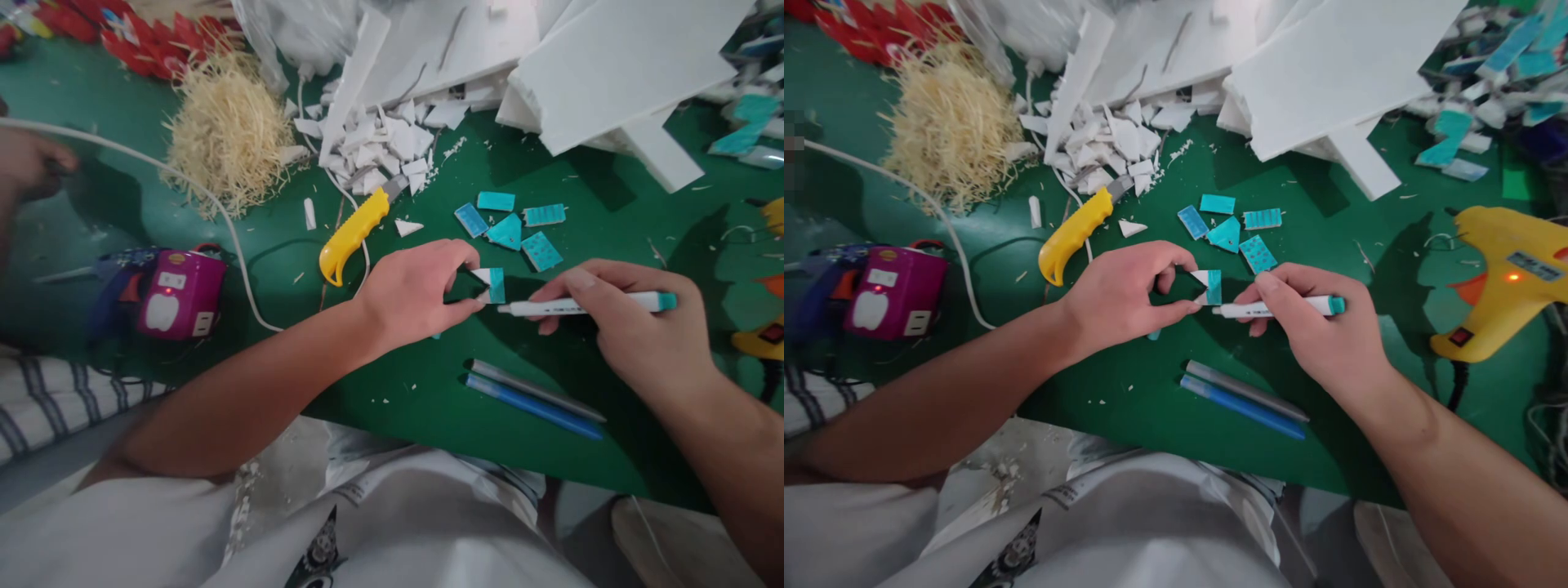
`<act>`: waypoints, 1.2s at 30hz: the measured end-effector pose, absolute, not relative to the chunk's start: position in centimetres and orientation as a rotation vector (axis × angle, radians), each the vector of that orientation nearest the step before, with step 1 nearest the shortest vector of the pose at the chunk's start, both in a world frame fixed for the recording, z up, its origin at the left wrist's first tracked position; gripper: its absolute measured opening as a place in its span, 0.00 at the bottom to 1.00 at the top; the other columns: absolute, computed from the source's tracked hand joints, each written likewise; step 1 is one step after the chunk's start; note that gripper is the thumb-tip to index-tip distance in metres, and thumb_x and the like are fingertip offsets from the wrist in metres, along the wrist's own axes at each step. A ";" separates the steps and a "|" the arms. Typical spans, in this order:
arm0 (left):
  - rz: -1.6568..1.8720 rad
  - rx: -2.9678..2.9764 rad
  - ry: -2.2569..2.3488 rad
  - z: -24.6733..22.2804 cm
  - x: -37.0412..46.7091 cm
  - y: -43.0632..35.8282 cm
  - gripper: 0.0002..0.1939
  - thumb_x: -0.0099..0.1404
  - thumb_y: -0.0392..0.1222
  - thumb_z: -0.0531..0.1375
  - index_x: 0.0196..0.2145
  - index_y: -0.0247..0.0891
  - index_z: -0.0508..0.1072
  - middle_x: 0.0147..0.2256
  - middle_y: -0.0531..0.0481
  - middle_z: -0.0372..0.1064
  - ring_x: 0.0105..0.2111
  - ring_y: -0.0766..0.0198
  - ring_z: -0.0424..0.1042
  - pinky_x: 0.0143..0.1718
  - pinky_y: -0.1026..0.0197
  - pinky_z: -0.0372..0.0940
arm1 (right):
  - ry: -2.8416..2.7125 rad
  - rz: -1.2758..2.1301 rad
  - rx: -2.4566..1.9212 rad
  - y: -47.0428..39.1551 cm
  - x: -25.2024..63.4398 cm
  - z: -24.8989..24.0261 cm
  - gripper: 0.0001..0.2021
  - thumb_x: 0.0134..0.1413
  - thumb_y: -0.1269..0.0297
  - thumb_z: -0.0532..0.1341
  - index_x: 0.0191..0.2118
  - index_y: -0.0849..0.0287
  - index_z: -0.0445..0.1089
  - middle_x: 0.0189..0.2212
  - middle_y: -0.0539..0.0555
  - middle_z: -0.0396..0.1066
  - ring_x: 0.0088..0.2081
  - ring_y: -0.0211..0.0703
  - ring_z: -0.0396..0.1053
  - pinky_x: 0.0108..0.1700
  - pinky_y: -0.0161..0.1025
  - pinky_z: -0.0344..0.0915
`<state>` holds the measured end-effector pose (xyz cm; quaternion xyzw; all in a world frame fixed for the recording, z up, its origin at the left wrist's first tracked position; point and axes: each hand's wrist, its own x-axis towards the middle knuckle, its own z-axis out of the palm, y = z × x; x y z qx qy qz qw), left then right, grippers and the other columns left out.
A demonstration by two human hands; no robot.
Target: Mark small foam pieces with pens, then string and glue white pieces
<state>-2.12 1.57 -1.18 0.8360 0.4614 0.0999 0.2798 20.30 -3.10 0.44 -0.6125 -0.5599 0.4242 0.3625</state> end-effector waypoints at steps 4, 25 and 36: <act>0.246 2.232 1.251 -1.1 -2.0 1.6 0.17 0.63 0.49 0.68 0.47 0.40 0.74 0.30 0.57 0.66 0.28 0.68 0.65 0.29 0.64 0.54 | -1.422 1.089 -1.547 -3.1 20.2 0.6 0.17 0.59 0.47 0.65 0.25 0.50 0.79 0.18 0.50 0.73 0.21 0.40 0.69 0.24 0.39 0.65; 0.302 2.175 1.215 -1.1 -2.1 1.8 0.14 0.65 0.40 0.63 0.49 0.40 0.75 0.28 0.58 0.67 0.26 0.69 0.64 0.29 0.64 0.55 | -1.387 1.065 -1.578 -3.0 19.8 1.0 0.13 0.56 0.55 0.65 0.24 0.55 0.79 0.17 0.51 0.74 0.21 0.37 0.70 0.26 0.36 0.66; 0.305 2.243 1.194 -1.4 -1.7 2.2 0.06 0.71 0.41 0.62 0.43 0.41 0.78 0.31 0.55 0.70 0.32 0.66 0.69 0.34 0.62 0.56 | -1.403 1.061 -1.567 -3.0 19.8 0.7 0.12 0.56 0.56 0.66 0.25 0.55 0.79 0.18 0.51 0.74 0.21 0.37 0.70 0.28 0.37 0.67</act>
